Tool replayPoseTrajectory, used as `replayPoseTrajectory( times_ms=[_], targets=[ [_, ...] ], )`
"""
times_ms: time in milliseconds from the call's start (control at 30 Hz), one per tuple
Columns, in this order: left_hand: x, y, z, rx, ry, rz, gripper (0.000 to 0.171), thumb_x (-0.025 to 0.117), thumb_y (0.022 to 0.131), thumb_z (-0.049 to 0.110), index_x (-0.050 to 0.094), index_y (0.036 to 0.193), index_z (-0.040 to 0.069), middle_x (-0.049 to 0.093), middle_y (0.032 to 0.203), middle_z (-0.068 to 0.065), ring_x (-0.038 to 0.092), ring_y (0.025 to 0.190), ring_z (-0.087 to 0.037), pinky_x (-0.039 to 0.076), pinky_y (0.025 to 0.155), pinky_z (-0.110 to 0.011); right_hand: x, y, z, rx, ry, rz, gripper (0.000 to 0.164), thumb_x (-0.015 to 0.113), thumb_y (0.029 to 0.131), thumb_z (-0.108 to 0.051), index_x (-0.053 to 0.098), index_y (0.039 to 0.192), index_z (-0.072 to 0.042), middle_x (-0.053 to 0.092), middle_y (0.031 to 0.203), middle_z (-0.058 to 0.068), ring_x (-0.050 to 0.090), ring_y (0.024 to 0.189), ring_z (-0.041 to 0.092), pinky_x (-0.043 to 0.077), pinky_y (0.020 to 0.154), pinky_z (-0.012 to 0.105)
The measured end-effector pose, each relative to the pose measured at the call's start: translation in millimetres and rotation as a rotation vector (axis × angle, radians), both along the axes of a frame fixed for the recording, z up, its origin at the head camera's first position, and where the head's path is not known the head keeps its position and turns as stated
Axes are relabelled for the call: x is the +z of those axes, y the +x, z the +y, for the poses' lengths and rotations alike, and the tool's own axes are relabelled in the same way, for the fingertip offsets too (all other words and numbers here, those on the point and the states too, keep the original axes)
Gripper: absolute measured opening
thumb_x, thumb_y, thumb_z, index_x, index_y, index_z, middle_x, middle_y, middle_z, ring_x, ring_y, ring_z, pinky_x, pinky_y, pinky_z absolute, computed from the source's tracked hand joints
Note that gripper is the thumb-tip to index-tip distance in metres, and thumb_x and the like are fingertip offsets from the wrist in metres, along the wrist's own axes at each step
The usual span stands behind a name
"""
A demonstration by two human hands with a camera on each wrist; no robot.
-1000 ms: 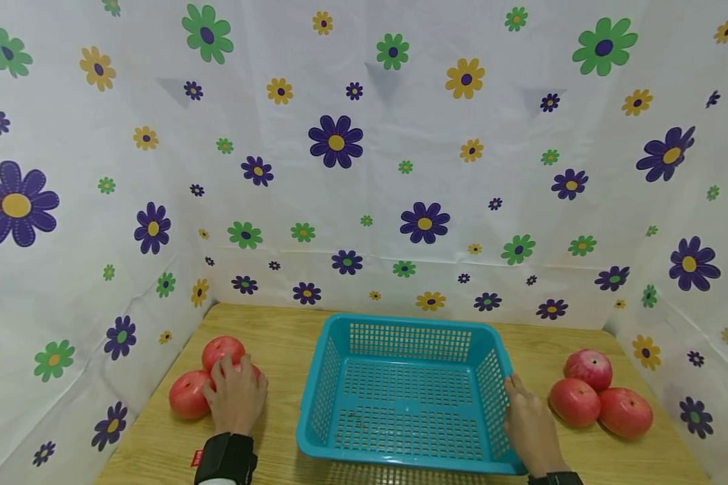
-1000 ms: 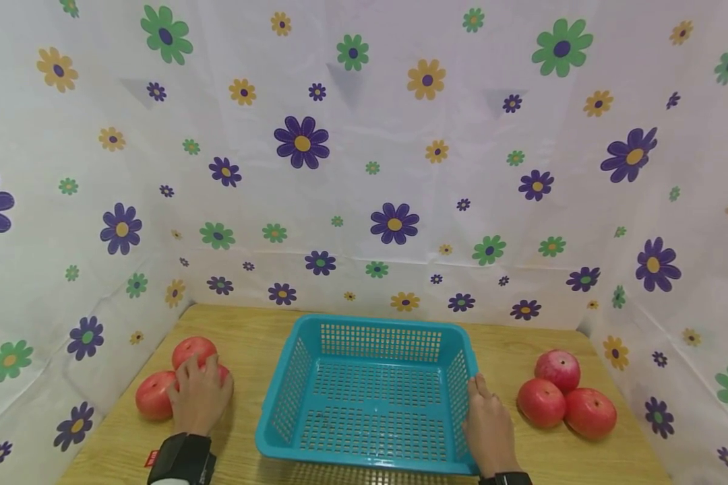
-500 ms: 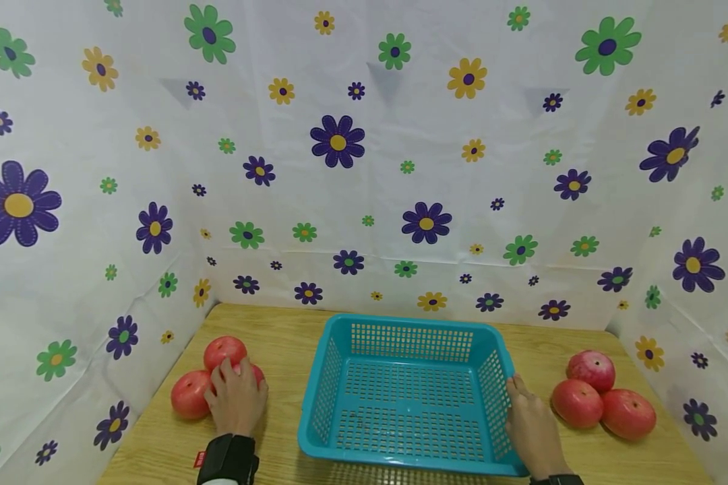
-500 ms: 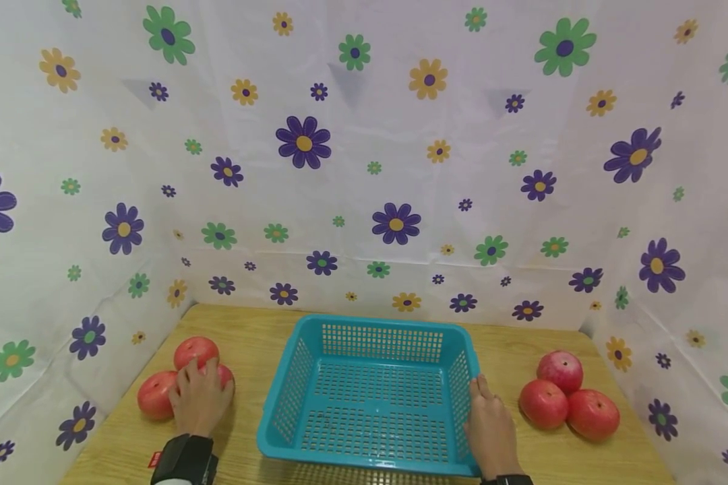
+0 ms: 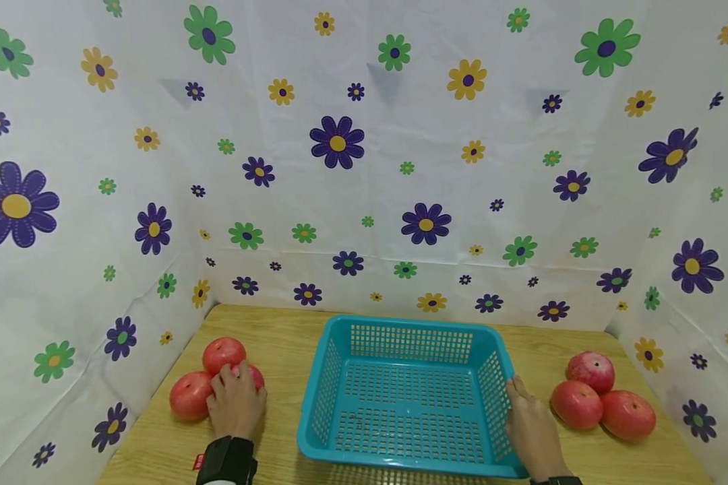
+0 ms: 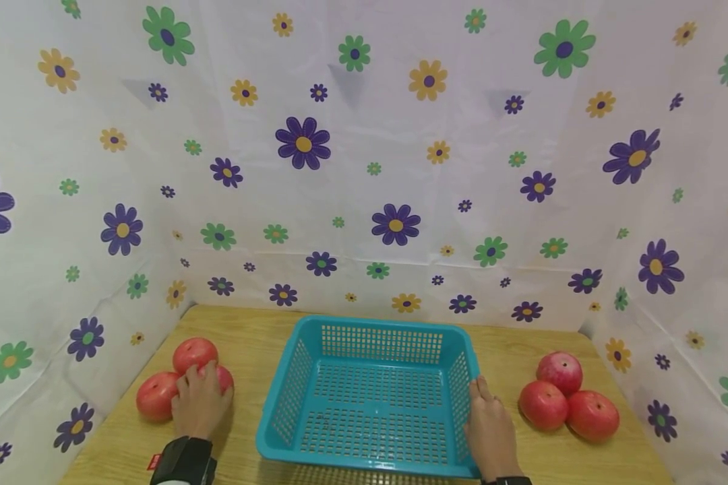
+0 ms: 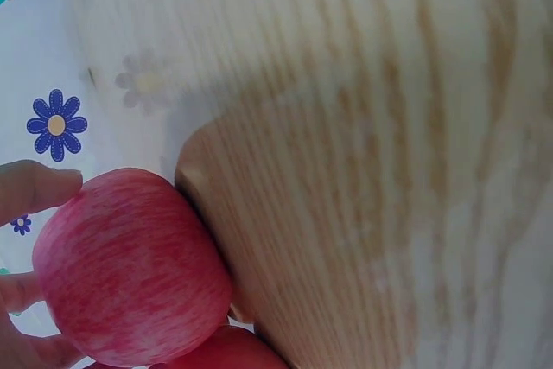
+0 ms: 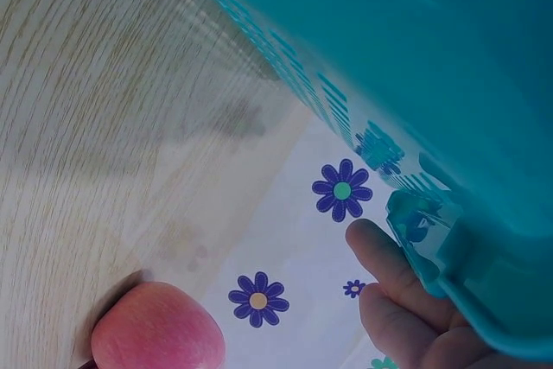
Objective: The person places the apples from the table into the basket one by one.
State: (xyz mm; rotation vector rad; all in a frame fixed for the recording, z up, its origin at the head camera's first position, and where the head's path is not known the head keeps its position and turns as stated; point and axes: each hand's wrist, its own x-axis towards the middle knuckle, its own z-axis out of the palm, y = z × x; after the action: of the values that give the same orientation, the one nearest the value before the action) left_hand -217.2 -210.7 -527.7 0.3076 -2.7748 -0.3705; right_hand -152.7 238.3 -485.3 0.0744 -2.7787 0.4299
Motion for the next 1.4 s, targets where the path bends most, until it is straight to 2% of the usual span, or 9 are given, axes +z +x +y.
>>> replayPoseTrajectory(
  times_ms=[233,433,533,667,833,900,1167,1400],
  targets=[
    [-2.9,0.1,-1.2,-0.002,-0.003,0.021,0.059,0.083,0.08,0.009,0.052,0.126,-0.01,0.046,0.116,-0.037,0.048,0.105,-0.056,0.051,0.075,-0.067,-1.4,1.2,0.8,0.012,0.001,0.042,0.044,0.066,0.076,0.018,0.06,0.119,0.022,0.057,0.124,0.041,0.068,0.092,0.052,0.057,0.075,0.06],
    [-2.3,-0.8,-1.0,0.004,-0.009,-0.002,0.061,0.082,0.08,0.007,0.051,0.129,-0.01,0.047,0.116,-0.037,0.049,0.104,-0.056,0.052,0.074,-0.065,-1.7,1.1,1.0,0.023,-0.002,0.06,0.043,0.063,0.076,0.02,0.06,0.118,0.024,0.058,0.123,0.041,0.068,0.082,0.05,0.058,0.066,0.057],
    [-3.1,-0.7,-1.4,0.011,-0.01,-0.006,0.06,0.082,0.08,0.007,0.052,0.129,-0.01,0.047,0.116,-0.037,0.049,0.104,-0.056,0.052,0.074,-0.065,-1.5,1.0,1.1,0.024,-0.005,0.05,0.043,0.063,0.076,0.02,0.06,0.118,0.024,0.057,0.124,0.041,0.068,0.081,0.05,0.058,0.066,0.056],
    [-1.6,0.0,-3.2,-0.002,-0.002,0.051,0.058,0.082,0.08,0.006,0.052,0.127,-0.01,0.047,0.115,-0.037,0.049,0.102,-0.056,0.052,0.072,-0.066,-0.4,0.8,0.3,0.019,-0.007,0.023,0.042,0.063,0.078,0.019,0.059,0.12,0.024,0.056,0.126,0.041,0.068,0.084,0.05,0.058,0.069,0.056],
    [6.9,-1.8,-4.0,-0.047,-0.026,0.186,0.057,0.084,0.077,0.005,0.054,0.123,-0.01,0.048,0.112,-0.037,0.051,0.096,-0.056,0.051,0.068,-0.067,0.8,0.4,-0.8,0.008,-0.001,0.002,0.043,0.064,0.079,0.018,0.059,0.121,0.023,0.055,0.127,0.041,0.068,0.085,0.05,0.058,0.07,0.056],
    [10.7,-2.0,-3.1,-0.062,-0.032,0.217,0.058,0.085,0.076,0.005,0.054,0.123,-0.01,0.049,0.113,-0.037,0.051,0.097,-0.056,0.052,0.068,-0.066,0.7,0.3,-0.7,0.006,0.001,0.004,0.043,0.064,0.079,0.018,0.059,0.121,0.023,0.055,0.127,0.041,0.068,0.085,0.05,0.059,0.069,0.055],
    [26.7,-2.5,1.9,-0.095,-0.019,0.233,0.063,0.086,0.077,0.005,0.054,0.128,-0.01,0.047,0.124,-0.038,0.049,0.105,-0.057,0.053,0.072,-0.068,0.8,0.2,-0.4,0.003,0.016,-0.017,0.044,0.066,0.08,0.017,0.058,0.123,0.023,0.055,0.129,0.041,0.068,0.086,0.05,0.058,0.071,0.056],
    [39.7,-5.3,5.4,-0.123,-0.046,0.252,0.067,0.088,0.075,0.007,0.054,0.13,-0.009,0.047,0.128,-0.038,0.05,0.109,-0.058,0.054,0.076,-0.069,2.3,0.5,0.1,-0.001,0.009,-0.042,0.045,0.066,0.08,0.016,0.057,0.124,0.023,0.055,0.129,0.041,0.068,0.087,0.05,0.059,0.071,0.055]
  ],
)
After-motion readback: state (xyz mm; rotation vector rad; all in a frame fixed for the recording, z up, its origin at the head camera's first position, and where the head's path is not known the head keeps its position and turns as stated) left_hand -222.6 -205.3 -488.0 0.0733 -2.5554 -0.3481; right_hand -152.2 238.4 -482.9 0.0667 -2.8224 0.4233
